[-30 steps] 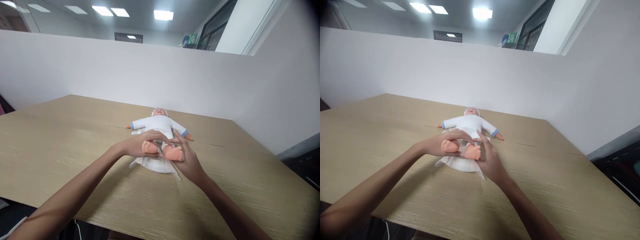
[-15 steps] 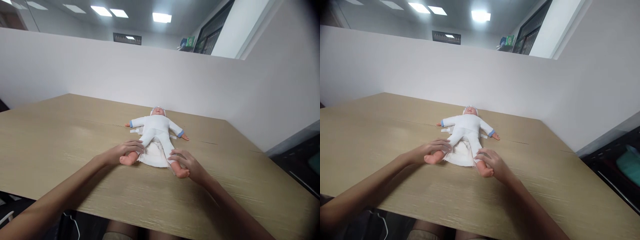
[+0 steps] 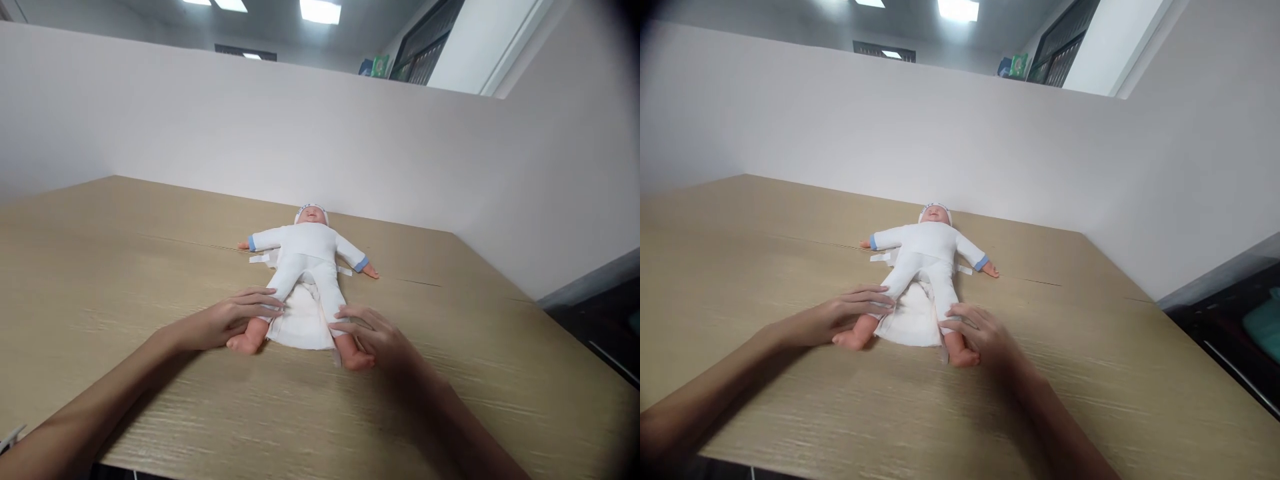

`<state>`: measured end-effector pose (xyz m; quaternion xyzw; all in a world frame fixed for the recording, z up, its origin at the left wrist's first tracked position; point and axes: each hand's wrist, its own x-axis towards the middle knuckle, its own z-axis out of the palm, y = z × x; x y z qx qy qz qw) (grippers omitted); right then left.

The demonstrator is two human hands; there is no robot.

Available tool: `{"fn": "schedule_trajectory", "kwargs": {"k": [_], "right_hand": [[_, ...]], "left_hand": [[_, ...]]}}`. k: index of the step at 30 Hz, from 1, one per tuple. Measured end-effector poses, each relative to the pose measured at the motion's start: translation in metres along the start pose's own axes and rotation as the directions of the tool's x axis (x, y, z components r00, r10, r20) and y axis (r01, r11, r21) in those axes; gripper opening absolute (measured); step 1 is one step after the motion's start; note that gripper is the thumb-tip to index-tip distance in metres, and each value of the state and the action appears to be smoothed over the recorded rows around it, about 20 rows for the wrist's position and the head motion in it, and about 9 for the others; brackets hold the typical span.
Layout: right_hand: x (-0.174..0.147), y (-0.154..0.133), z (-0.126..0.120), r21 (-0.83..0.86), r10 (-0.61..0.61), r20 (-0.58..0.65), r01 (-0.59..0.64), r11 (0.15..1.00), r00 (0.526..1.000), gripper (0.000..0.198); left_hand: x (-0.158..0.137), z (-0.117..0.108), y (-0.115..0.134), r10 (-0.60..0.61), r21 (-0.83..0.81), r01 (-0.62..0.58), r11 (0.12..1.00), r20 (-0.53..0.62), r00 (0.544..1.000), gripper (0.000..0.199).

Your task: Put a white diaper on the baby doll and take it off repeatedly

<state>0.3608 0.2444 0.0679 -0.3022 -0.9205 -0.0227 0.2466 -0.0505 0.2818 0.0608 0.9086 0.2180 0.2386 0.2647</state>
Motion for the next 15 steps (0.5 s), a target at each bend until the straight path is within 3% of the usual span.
{"fn": "schedule_trajectory", "kwargs": {"k": [6,10,13,15], "right_hand": [[0.001,0.006,-0.006,0.097,0.047,0.047,-0.051,0.994,0.998,0.052],[0.007,-0.017,-0.012,0.058,0.154,0.112,-0.161,0.985,0.982,0.049],[0.016,-0.043,-0.005,-0.032,0.248,0.092,-0.246,0.969,0.964,0.054],[0.023,-0.056,0.005,-0.108,0.297,0.044,-0.291,0.951,0.954,0.053]], "left_hand": [[0.000,-0.008,0.014,-0.102,-0.077,0.107,0.991,0.068,0.992,0.061],[0.005,-0.001,0.035,-0.195,-0.084,0.193,0.978,-0.014,0.981,0.044],[0.012,0.016,0.047,-0.245,0.043,0.251,0.967,-0.107,0.964,0.057],[0.018,0.028,0.050,-0.245,0.142,0.269,0.953,-0.168,0.955,0.050]]}}
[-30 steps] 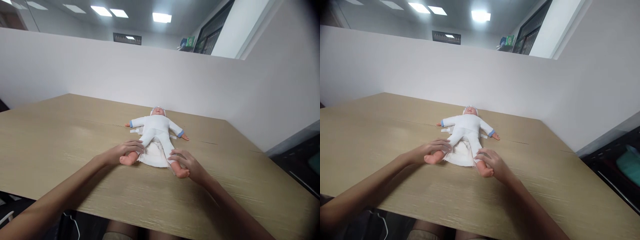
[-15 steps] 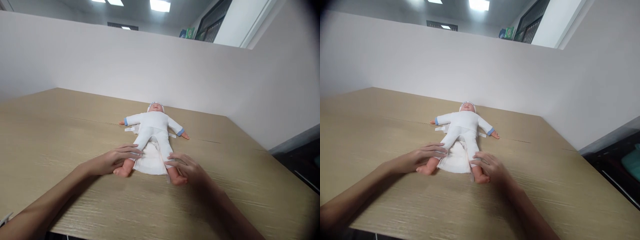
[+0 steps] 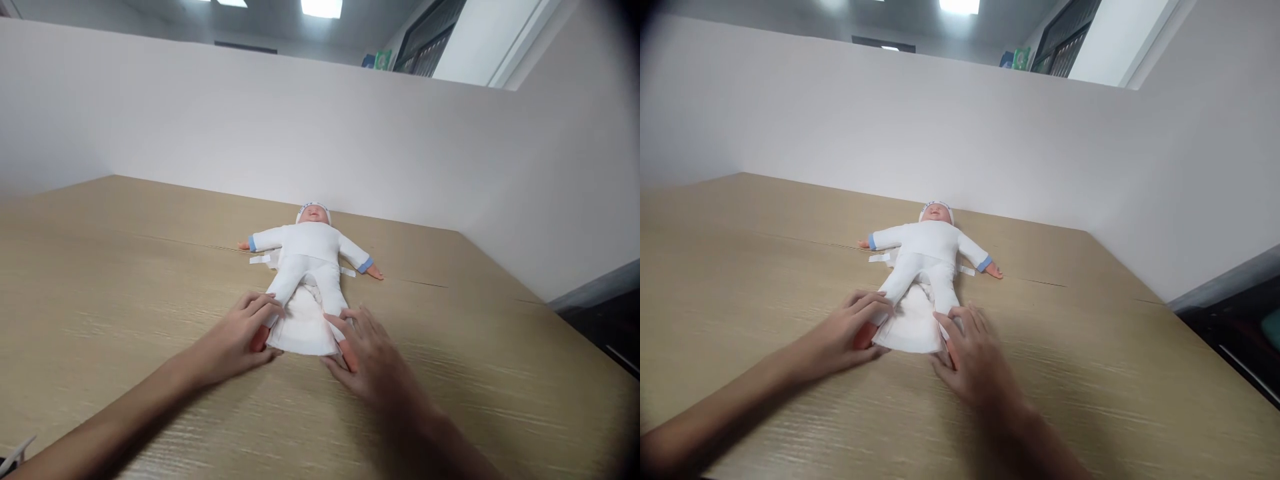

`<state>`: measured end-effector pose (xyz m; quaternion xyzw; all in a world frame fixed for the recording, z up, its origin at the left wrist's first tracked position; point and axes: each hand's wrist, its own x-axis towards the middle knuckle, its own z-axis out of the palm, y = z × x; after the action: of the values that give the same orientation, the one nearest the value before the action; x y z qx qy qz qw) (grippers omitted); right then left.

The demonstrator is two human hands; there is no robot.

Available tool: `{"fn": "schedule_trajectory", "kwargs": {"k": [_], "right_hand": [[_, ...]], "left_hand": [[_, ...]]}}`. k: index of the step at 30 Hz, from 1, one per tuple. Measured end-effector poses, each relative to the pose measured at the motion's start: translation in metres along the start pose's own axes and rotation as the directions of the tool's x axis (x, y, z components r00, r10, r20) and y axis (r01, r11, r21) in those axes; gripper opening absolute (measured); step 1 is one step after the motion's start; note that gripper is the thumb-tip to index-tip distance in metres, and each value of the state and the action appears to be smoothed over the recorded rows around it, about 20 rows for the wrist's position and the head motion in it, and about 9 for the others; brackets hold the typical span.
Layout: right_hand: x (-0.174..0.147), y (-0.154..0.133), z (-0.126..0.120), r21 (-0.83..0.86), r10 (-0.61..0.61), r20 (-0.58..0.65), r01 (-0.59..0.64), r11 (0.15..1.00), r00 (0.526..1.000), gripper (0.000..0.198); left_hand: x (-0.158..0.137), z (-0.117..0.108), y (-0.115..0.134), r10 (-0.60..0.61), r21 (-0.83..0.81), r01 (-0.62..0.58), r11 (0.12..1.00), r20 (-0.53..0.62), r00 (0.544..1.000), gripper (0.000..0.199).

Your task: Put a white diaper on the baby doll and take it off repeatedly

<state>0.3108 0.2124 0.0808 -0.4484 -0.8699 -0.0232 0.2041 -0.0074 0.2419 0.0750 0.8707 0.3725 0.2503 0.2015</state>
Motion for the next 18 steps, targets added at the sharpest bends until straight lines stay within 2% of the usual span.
{"fn": "schedule_trajectory", "kwargs": {"k": [4,7,11,15,18], "right_hand": [[0.009,-0.014,0.013,-0.112,0.102,-0.024,-0.104,0.988,0.994,0.033],[0.011,-0.016,0.013,-0.149,0.098,-0.023,-0.101,0.984,0.995,0.030],[-0.003,-0.024,0.008,-0.106,0.090,-0.038,-0.093,0.990,0.995,0.032],[-0.025,-0.038,0.001,-0.033,0.071,-0.064,-0.073,0.997,0.995,0.034],[-0.033,-0.045,-0.007,0.015,0.069,-0.066,-0.068,0.998,0.995,0.029]], "left_hand": [[0.006,0.013,0.005,-0.043,0.169,0.054,0.984,-0.070,0.997,0.020],[0.006,0.014,0.009,-0.055,0.219,0.074,0.973,-0.090,0.994,0.007],[-0.006,0.011,0.022,-0.073,0.228,0.089,0.970,-0.080,0.994,0.004],[-0.025,0.006,0.040,-0.103,0.225,0.102,0.969,-0.008,0.995,0.009],[-0.031,-0.002,0.049,-0.136,0.214,0.123,0.969,0.046,0.990,0.014]]}}
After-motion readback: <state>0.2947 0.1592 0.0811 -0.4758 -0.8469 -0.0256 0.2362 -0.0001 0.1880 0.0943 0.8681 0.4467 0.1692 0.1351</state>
